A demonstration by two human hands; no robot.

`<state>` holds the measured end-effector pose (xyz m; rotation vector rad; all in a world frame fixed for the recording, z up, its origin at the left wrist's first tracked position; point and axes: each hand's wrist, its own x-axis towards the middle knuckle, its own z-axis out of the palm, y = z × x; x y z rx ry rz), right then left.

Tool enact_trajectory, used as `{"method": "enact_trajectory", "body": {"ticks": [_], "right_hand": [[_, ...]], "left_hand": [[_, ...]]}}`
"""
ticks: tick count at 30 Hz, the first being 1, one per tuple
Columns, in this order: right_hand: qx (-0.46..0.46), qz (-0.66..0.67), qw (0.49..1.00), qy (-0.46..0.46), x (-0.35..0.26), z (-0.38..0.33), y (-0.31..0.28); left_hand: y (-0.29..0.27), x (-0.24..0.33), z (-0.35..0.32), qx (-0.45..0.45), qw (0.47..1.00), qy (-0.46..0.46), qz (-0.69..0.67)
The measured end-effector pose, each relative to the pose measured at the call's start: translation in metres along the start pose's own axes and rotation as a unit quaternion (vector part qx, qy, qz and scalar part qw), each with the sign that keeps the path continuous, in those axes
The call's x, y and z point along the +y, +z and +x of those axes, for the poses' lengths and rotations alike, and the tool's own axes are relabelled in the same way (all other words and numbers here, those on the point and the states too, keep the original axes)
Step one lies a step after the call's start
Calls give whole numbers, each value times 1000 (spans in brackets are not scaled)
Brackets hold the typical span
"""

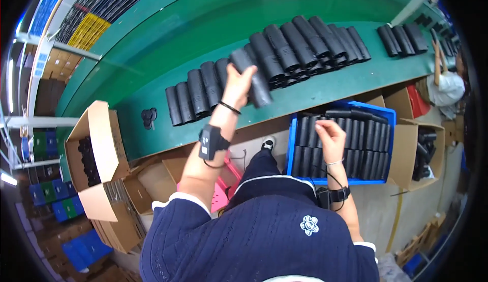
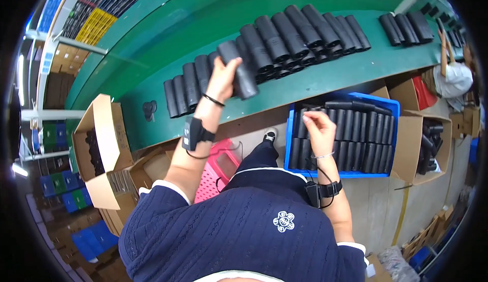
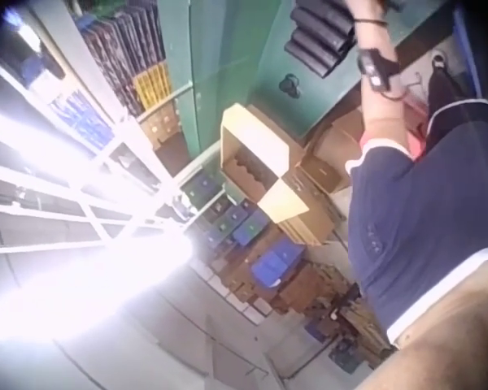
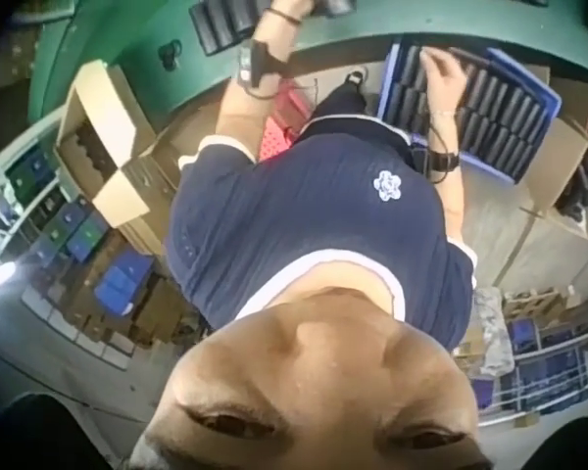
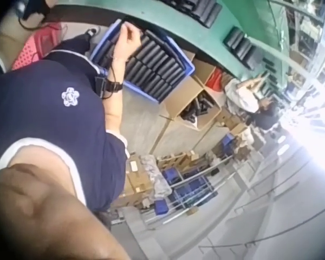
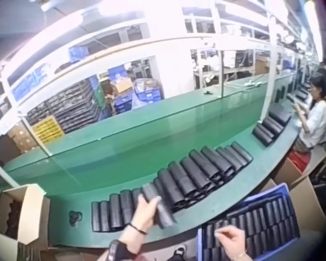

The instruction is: The person picks up a black cylinder from a blue bin, presses a black cap onto its end, and places the assembled unit onto a green conveyor belt. This process is repeated for several cylinders, occasionally involving picking up a cap from a cardboard box.

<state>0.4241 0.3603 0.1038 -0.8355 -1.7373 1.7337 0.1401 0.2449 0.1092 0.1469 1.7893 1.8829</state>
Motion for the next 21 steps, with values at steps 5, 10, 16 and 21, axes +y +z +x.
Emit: {"method": "enact_trajectory", "body": {"ticks": [5, 10, 16, 21], "right_hand": [[-51, -155, 985, 51, 65, -10, -39], [-46, -237, 949, 202, 163, -31, -106], [-53, -401, 895, 189, 260, 13, -170], [-123, -564, 800, 161, 264, 108, -138]], "left_hand": [[-15, -29, 86, 160, 936, 92, 299], [-9, -39, 81, -18, 980, 118, 158], [-6, -33, 37, 165, 833, 334, 409], [28, -29, -53, 95, 881, 345, 311]]}}
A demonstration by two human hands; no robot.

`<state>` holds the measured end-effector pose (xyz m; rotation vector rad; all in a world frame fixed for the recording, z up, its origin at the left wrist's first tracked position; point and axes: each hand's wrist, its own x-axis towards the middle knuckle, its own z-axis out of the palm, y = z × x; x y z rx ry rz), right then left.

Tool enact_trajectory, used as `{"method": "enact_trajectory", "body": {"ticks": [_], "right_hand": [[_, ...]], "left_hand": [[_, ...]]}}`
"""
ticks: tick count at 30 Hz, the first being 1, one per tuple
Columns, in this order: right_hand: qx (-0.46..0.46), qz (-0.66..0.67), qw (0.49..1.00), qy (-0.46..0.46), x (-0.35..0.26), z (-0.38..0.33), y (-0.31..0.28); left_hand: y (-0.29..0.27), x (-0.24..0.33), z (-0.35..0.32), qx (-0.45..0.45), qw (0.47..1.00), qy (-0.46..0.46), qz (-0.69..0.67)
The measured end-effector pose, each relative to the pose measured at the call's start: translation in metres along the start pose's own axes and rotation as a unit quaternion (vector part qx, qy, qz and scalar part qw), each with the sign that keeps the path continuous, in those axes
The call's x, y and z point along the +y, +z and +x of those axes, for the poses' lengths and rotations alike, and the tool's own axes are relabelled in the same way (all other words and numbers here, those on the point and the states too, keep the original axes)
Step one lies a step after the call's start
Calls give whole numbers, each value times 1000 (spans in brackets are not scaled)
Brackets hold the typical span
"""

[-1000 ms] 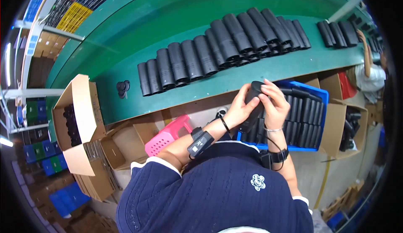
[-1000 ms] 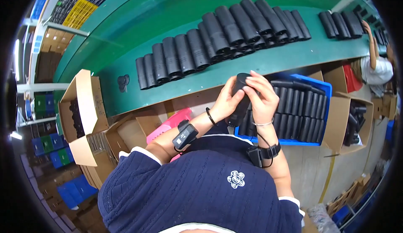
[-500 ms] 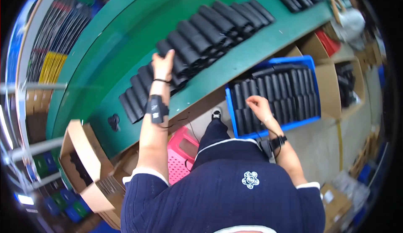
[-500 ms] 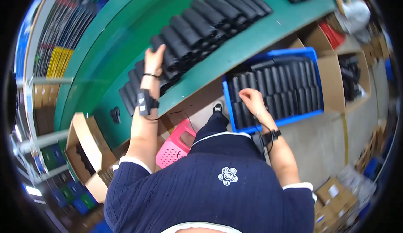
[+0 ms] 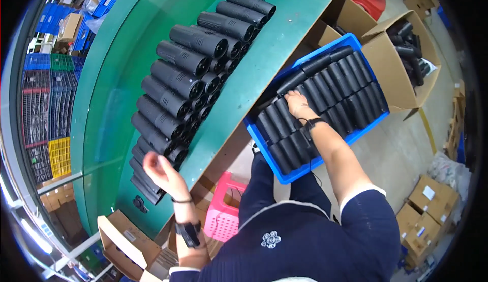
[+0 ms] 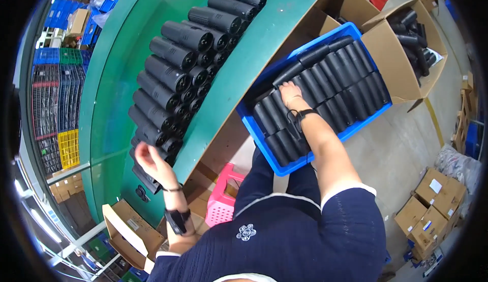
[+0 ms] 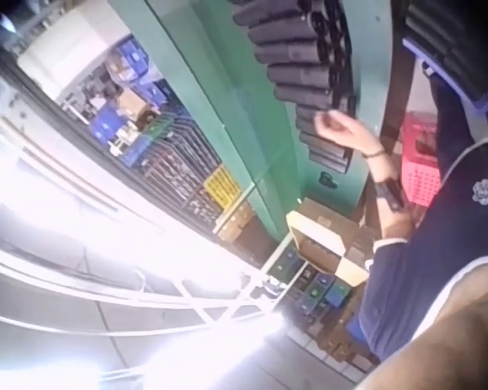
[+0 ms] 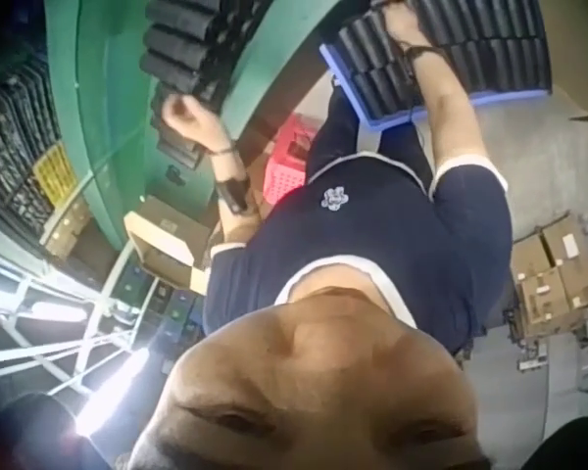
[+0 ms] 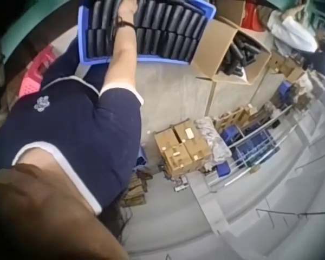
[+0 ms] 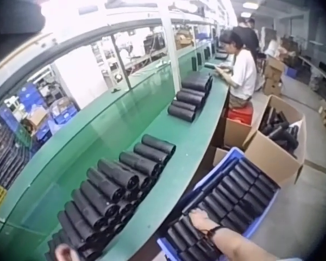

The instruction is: The person picks up a black cylinder from a blue bin, presses a black cap onto its end, and places the assembled unit onto a green conveyor belt. This process is repeated for several cylinders, occasionally involving picking up a cap from a cardboard box.

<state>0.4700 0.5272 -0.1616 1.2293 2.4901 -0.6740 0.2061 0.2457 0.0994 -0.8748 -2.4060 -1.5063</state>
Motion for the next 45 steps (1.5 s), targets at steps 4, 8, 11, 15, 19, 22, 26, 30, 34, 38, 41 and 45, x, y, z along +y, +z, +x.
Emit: {"method": "enact_trajectory", "body": {"ticks": [4, 8, 11, 15, 19, 22, 26, 30, 34, 38, 41, 45], "right_hand": [[15, -115, 990, -78, 28, 60, 37], [-60, -225, 963, -134, 21, 87, 32], [-87, -318, 928, -174, 9, 93, 27], [-66, -236, 943, -226, 28, 82, 21], [-63, -208, 957, -194, 26, 82, 27], [-51, -215, 958, -184, 17, 95, 33], [-63, -238, 960, -130, 29, 105, 32], [-10, -260, 945, -199, 17, 62, -7], [147, 15, 952, -270, -10, -26, -65], [191, 161, 866, -434, -68, -160, -133], [172, 206, 855, -443, -82, -227, -134], [298, 225, 868, -326, -81, -254, -161]], "left_hand": [[32, 17, -62, -211, 977, -9, 36], [57, 15, -106, -338, 933, -122, -25], [75, 29, -109, -423, 896, -132, -36], [90, 33, -108, -465, 862, -191, -59], [106, 24, -102, -465, 837, -274, -87], [109, 14, -104, -459, 845, -261, -83], [114, 14, -113, -468, 834, -270, -110], [113, 4, -123, -472, 824, -276, -149], [122, 1, -124, -430, 692, -528, -241], [136, 38, -124, -450, 530, -622, -360], [144, 55, -125, -487, 435, -648, -393], [128, 93, -123, -497, 501, -566, -426]]}}
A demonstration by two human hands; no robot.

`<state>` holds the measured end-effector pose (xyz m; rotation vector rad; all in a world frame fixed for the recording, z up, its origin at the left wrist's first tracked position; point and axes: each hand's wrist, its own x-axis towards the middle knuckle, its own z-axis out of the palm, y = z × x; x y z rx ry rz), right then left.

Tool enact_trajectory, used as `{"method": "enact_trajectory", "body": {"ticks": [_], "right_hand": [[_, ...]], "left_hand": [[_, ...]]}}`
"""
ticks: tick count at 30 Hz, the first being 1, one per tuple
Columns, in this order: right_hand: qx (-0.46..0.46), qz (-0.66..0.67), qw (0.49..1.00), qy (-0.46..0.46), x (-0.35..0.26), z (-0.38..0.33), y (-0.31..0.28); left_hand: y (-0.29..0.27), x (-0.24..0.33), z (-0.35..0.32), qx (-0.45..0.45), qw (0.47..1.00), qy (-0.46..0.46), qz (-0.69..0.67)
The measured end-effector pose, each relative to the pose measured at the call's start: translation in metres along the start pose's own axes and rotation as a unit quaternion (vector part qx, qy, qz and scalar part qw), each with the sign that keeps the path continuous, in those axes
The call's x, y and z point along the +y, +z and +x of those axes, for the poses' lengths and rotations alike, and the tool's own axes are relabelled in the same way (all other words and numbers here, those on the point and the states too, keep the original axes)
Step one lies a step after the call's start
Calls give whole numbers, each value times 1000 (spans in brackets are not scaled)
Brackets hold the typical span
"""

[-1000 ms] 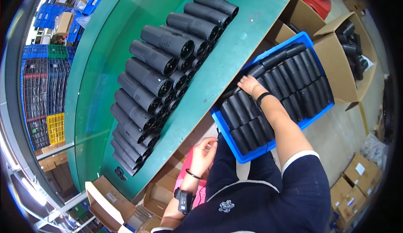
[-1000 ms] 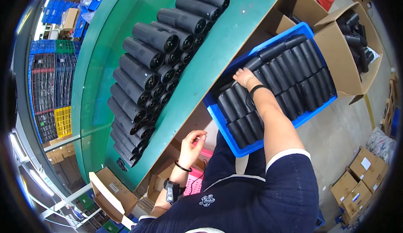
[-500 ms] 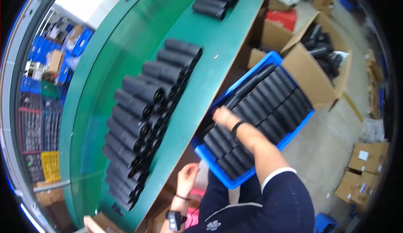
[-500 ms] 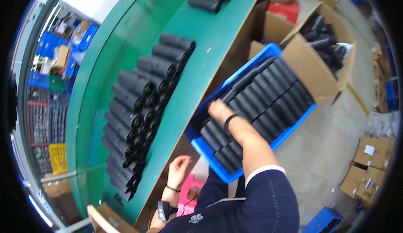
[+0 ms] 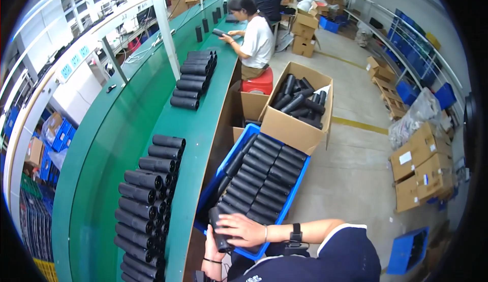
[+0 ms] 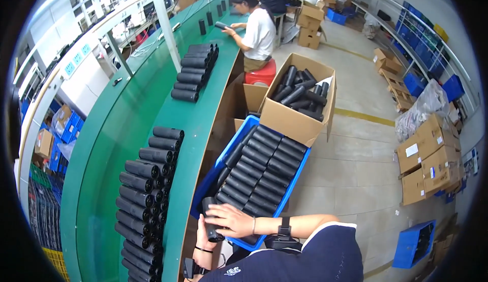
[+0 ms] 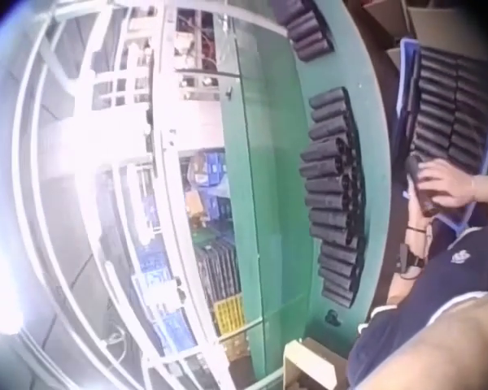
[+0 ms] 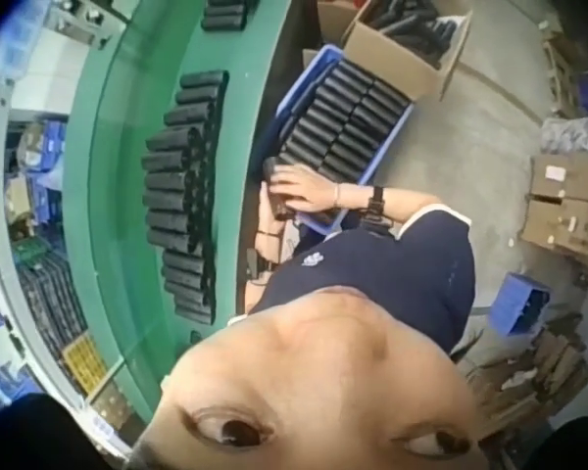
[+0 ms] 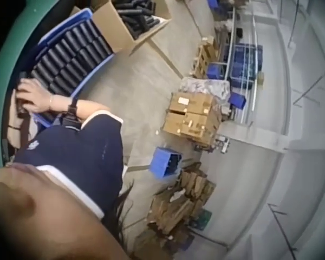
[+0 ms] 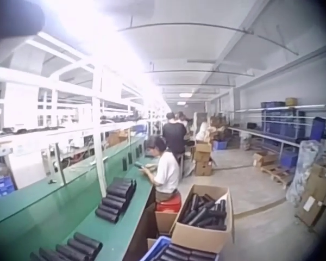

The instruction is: The person picks up a black cylinder from a blue bin, presses a black cap onto its end, and places the assembled unit onto a green conveyor belt. This process is repeated for several cylinders, occasionally involving picking up a cap from a cardboard box.

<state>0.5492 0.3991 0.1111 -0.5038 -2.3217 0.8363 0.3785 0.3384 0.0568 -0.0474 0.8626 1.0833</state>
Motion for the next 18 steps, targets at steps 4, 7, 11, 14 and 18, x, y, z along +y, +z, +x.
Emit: {"method": "enact_trajectory", "body": {"ticks": [4, 7, 11, 14, 18], "right_hand": [[-5, -120, 992, 21, -6, 13, 1], [68, -156, 984, 51, 4, 34, -17], [-106, 298, 926, 207, 17, 45, -36], [-94, 524, 822, 200, 9, 39, -33], [45, 528, 822, 210, -1, 41, -20]], "left_hand": [[13, 2, -13, -85, 994, 2, 74], [15, 9, -32, -172, 970, -18, 171], [26, 10, -52, -191, 905, 155, 347], [27, 19, -58, -170, 786, 289, 520], [43, 26, -72, -103, 716, 329, 607]]}}
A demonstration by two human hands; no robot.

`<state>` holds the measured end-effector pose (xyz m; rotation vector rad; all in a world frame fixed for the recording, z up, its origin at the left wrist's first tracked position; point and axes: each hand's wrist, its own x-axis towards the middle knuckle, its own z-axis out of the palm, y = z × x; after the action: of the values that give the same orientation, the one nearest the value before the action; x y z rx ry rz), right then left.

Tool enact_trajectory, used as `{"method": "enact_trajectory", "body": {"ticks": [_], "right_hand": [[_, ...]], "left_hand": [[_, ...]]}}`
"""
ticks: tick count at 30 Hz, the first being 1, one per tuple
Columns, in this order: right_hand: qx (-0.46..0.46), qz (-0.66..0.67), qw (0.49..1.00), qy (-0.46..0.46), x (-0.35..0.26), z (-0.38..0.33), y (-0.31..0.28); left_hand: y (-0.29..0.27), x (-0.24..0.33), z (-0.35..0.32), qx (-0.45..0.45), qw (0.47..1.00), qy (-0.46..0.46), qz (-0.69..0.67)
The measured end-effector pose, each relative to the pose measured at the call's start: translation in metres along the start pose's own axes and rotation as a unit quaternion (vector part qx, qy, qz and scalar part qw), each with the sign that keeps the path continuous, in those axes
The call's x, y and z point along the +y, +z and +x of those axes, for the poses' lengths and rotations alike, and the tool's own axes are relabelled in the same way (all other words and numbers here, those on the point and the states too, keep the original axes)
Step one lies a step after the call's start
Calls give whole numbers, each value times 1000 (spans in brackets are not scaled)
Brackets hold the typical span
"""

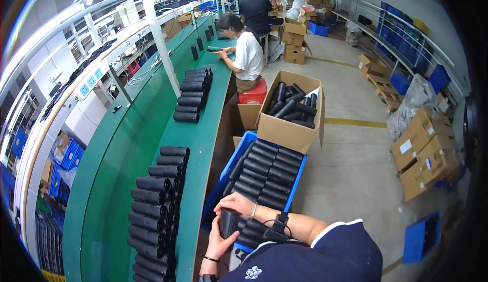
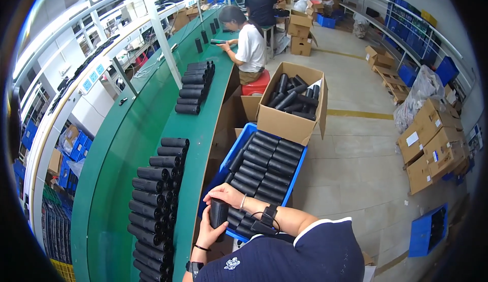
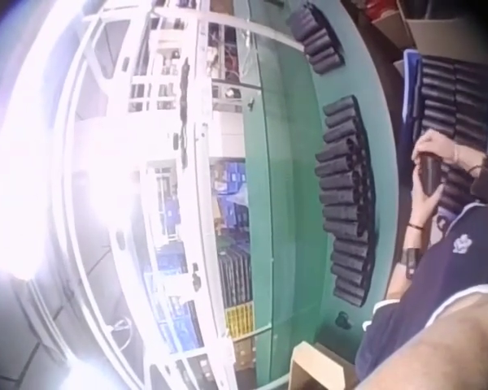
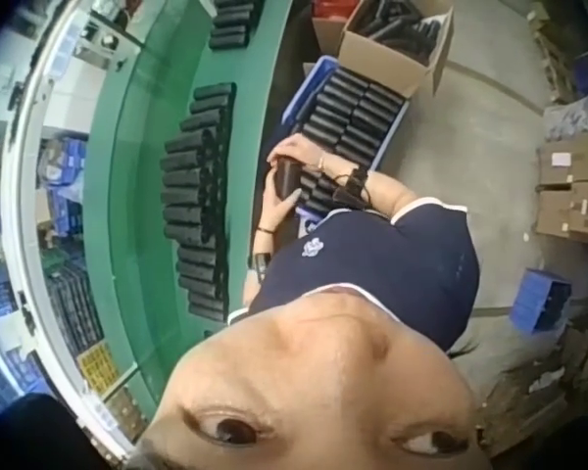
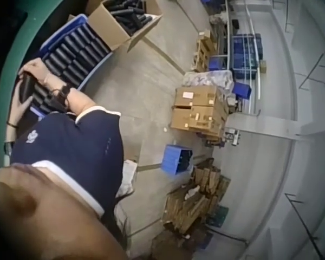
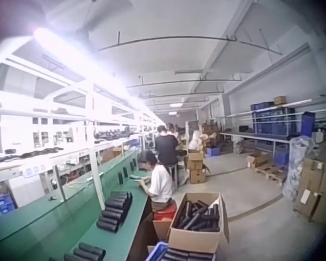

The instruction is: The person picks up a black cylinder from a blue bin, presses a black cap onto its end, and places the assembled unit onto a green conveyor belt. This process is repeated for several cylinders, occasionally involving picking up a cap from a cardboard box.

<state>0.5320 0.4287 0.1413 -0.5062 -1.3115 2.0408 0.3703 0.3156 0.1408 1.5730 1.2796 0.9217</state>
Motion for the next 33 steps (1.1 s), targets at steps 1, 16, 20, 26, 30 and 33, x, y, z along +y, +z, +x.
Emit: {"method": "enact_trajectory", "body": {"ticks": [1, 16, 20, 26, 30, 33], "right_hand": [[1, -27, 999, -44, 0, 1, 2], [199, -153, 953, -171, -8, 16, 76], [85, 106, 989, -55, -7, 5, 65], [26, 149, 988, 15, 17, 14, 60], [-4, 145, 989, 39, 32, 24, 78], [-6, 113, 991, 64, 35, 32, 98]], "left_hand": [[1, 1, -1, 14, 1000, -21, -3], [1, -25, -8, 199, 968, 12, -152], [-9, -16, -1, 191, 974, 46, -110], [-28, -32, -24, 309, 932, 101, 164], [-38, -41, -49, 334, 916, 74, 211], [-46, -41, -68, 335, 924, 17, 186]]}}
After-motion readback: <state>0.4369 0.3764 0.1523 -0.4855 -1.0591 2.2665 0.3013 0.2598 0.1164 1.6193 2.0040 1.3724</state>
